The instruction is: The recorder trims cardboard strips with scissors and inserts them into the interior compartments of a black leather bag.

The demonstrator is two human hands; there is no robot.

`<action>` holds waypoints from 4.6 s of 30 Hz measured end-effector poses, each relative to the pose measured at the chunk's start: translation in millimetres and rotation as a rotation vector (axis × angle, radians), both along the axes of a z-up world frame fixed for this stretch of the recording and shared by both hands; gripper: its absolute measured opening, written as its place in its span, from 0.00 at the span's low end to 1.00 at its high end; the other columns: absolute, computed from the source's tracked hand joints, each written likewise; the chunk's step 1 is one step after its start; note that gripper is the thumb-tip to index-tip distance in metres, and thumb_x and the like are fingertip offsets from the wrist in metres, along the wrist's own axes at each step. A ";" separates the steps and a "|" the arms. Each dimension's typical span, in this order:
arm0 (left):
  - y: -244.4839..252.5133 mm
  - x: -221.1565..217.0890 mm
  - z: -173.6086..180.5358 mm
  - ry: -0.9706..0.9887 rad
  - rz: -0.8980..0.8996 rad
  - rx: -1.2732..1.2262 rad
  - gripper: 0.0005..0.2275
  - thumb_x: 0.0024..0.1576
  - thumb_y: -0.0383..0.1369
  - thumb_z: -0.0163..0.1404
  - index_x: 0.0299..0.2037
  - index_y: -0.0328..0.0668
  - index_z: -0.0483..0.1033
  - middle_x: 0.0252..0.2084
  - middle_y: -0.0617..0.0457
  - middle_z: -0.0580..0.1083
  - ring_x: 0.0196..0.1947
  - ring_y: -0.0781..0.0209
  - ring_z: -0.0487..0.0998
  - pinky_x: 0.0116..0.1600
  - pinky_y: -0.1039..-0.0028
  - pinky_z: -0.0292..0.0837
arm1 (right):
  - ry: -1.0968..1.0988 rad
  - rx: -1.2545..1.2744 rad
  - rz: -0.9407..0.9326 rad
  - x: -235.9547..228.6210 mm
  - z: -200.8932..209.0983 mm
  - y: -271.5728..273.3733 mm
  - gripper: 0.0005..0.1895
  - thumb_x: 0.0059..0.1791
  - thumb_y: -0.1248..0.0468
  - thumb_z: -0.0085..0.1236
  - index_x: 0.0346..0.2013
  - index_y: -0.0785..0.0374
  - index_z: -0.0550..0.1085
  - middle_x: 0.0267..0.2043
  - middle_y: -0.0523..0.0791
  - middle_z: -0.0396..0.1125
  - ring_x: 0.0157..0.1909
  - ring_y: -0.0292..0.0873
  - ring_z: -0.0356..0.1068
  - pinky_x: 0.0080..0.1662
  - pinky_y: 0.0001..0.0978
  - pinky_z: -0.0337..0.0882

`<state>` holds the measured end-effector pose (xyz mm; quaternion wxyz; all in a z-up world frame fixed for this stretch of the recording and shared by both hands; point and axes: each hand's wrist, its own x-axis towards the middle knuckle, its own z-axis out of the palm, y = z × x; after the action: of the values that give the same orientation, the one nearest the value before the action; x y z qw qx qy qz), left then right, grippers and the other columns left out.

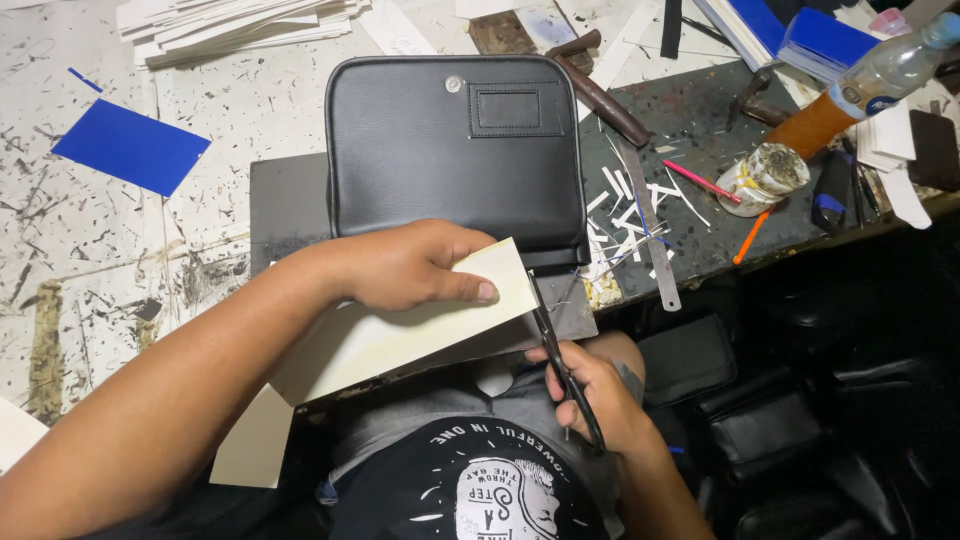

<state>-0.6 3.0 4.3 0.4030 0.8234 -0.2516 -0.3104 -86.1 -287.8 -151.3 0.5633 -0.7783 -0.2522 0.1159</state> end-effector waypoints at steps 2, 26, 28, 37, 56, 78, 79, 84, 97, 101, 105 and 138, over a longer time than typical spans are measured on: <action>-0.7 -0.1 0.0 -0.002 0.005 0.012 0.07 0.60 0.34 0.53 0.42 0.42 0.78 0.31 0.60 0.79 0.26 0.70 0.74 0.34 0.76 0.72 | -0.020 0.011 -0.006 -0.1 -5.1 -0.6 0.52 0.39 0.20 0.47 0.52 0.63 0.76 0.22 0.37 0.65 0.22 0.33 0.61 0.27 0.25 0.58; -8.9 5.2 -6.7 -0.005 -0.018 -0.058 0.06 0.60 0.34 0.53 0.40 0.40 0.78 0.30 0.60 0.77 0.26 0.71 0.72 0.34 0.77 0.71 | 0.103 0.228 -0.130 -4.6 -51.4 -19.8 0.37 0.35 0.43 0.70 0.45 0.71 0.79 0.19 0.37 0.63 0.21 0.30 0.54 0.25 0.23 0.52; -9.5 5.2 -8.2 0.002 -0.021 -0.075 0.06 0.60 0.33 0.53 0.41 0.39 0.78 0.30 0.61 0.77 0.27 0.71 0.71 0.34 0.77 0.70 | 0.112 0.229 -0.143 -5.7 -50.9 -19.1 0.35 0.36 0.46 0.71 0.44 0.71 0.80 0.20 0.38 0.64 0.21 0.30 0.55 0.26 0.23 0.53; -22.9 1.6 -7.8 0.013 -0.090 0.025 0.08 0.60 0.36 0.52 0.42 0.40 0.77 0.31 0.60 0.77 0.28 0.69 0.73 0.37 0.75 0.73 | 0.030 0.147 -0.119 -4.0 -37.4 -14.9 0.44 0.36 0.33 0.63 0.49 0.67 0.78 0.18 0.37 0.63 0.19 0.30 0.56 0.24 0.23 0.53; -26.3 5.2 -19.8 -0.013 -0.142 -0.154 0.07 0.61 0.33 0.52 0.41 0.37 0.76 0.31 0.60 0.75 0.28 0.71 0.70 0.36 0.76 0.71 | -0.077 0.173 -0.203 -3.8 -43.2 -16.0 0.33 0.34 0.45 0.69 0.43 0.68 0.80 0.16 0.36 0.63 0.18 0.29 0.55 0.23 0.24 0.52; -25.6 7.4 -29.2 0.078 -0.144 -0.222 0.07 0.61 0.32 0.51 0.40 0.36 0.76 0.31 0.58 0.75 0.28 0.70 0.70 0.36 0.77 0.70 | -0.286 0.056 -0.250 -2.7 -16.4 -7.7 0.17 0.40 0.55 0.72 0.28 0.65 0.78 0.14 0.37 0.62 0.17 0.33 0.55 0.24 0.27 0.55; -25.2 7.3 -29.8 0.080 -0.144 -0.221 0.07 0.61 0.32 0.51 0.40 0.36 0.76 0.31 0.58 0.75 0.28 0.70 0.70 0.36 0.77 0.70 | -0.284 0.056 -0.251 -3.3 -16.9 -6.4 0.17 0.40 0.55 0.72 0.28 0.65 0.78 0.14 0.37 0.62 0.17 0.33 0.55 0.24 0.27 0.55; -24.9 8.0 -31.6 0.031 -0.125 -0.165 0.08 0.61 0.34 0.51 0.43 0.36 0.76 0.32 0.58 0.75 0.30 0.69 0.71 0.37 0.76 0.71 | -0.162 0.093 -0.250 -2.1 -30.7 -7.5 0.24 0.43 0.50 0.68 0.40 0.69 0.79 0.17 0.39 0.66 0.17 0.31 0.56 0.23 0.24 0.54; -56.5 3.2 -53.6 0.172 0.276 -0.535 0.04 0.60 0.31 0.55 0.39 0.40 0.76 0.24 0.51 0.80 0.22 0.69 0.78 0.28 0.79 0.75 | -0.352 -0.891 -0.857 106.3 -34.0 -87.4 0.26 0.40 0.47 0.73 0.45 0.60 0.81 0.35 0.48 0.71 0.41 0.56 0.74 0.46 0.48 0.68; -79.6 5.4 -58.4 0.201 0.393 -0.794 0.04 0.61 0.30 0.54 0.40 0.39 0.73 0.24 0.43 0.80 0.21 0.63 0.81 0.27 0.75 0.78 | -0.611 -0.437 -0.846 92.9 -23.1 -63.6 0.18 0.46 0.55 0.71 0.45 0.61 0.80 0.39 0.47 0.69 0.44 0.55 0.72 0.48 0.45 0.68; -109.8 5.3 -74.4 0.183 0.523 -0.986 0.06 0.62 0.33 0.53 0.42 0.41 0.70 0.26 0.44 0.80 0.23 0.65 0.81 0.28 0.75 0.79 | -0.008 0.491 -0.439 32.3 -23.4 -16.8 0.21 0.48 0.51 0.62 0.45 0.64 0.79 0.39 0.40 0.73 0.43 0.34 0.69 0.49 0.30 0.70; -60.0 -2.8 -129.5 -0.457 0.806 -0.737 0.07 0.69 0.24 0.47 0.53 0.27 0.68 0.37 0.45 0.71 0.34 0.67 0.73 0.49 0.81 0.74 | 0.713 1.018 0.209 -40.3 -140.4 -21.8 0.20 0.54 0.51 0.60 0.30 0.60 0.64 0.36 0.42 0.66 0.39 0.37 0.69 0.51 0.30 0.70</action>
<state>-3.3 -56.9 -125.1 0.6842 0.7057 -0.0907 0.1601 -126.3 -309.6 -291.7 0.8982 -0.2975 -0.1473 0.2883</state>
